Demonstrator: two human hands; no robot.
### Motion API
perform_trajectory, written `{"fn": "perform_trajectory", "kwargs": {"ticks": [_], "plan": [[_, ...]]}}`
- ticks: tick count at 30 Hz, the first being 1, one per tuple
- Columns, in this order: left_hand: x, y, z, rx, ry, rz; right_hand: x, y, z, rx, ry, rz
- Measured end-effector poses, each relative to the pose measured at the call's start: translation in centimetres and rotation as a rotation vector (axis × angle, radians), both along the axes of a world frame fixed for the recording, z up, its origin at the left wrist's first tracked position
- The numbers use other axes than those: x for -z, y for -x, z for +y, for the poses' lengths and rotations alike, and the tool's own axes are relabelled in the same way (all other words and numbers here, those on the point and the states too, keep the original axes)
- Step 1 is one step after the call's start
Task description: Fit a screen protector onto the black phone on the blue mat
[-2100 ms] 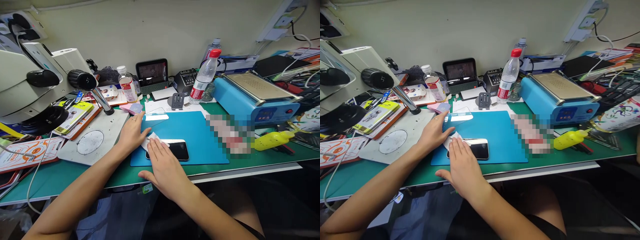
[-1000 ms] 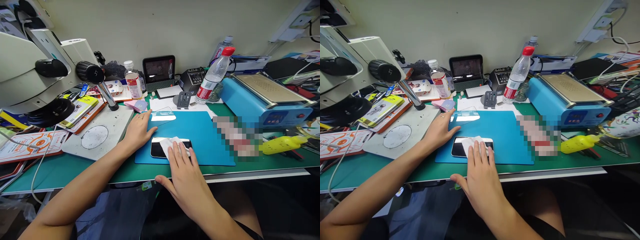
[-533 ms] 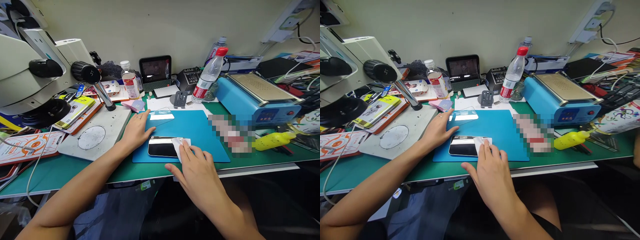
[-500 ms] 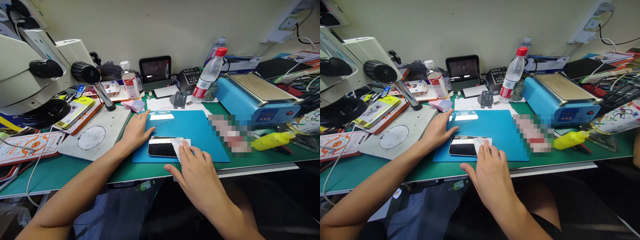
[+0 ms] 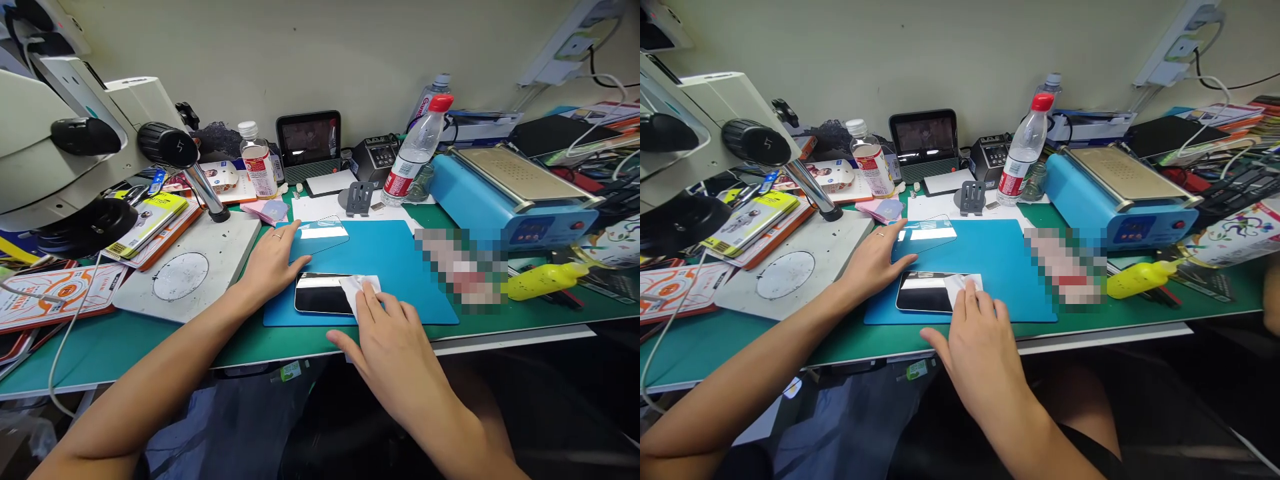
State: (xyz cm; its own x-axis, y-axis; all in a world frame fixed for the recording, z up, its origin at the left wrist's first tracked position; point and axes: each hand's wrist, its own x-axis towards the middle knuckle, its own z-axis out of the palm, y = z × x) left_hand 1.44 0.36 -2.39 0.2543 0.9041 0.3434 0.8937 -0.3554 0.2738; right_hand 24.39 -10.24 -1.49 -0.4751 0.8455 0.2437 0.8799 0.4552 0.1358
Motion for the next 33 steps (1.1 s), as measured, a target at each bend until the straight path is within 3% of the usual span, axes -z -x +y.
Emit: {"fn": "perform_trajectory", "kwargs": {"ticks": [5,9,14,17,22,25,33], "plan": [[0.1,0.0,0.0,0.006,-0.001,-0.002,0.1,0.8,-2.1,-0.051,-0.002,0.057],[0.2,-0.1,0.0,0.013,-0.004,-0.002,-0.3,1.3,-1.3,-0.082,0.076,0.140],[0.2,-0.1,0.1,0.013,-0.019,-0.010,-0.6,1.6,-1.5,-0.152,-0.043,0.143],[0.3,-0.2,0.2,0.013,-0.019,-0.011,-0.3,1.7,-2.0,-0.212,-0.032,0.169],[0.3,-0.1,0.2,0.017,-0.029,-0.005,0.9,0.9,-0.1,-0.112,0.089,0.213],[0.4,-0.1,0.2,0.021,-0.032,0.009,1.4,0.5,0.6,-0.077,0.077,0.206],[0.3,-0.1,0.1,0.015,-0.030,-0.003,0.3,0.1,-2.5,-0.199,0.044,0.242]]}}
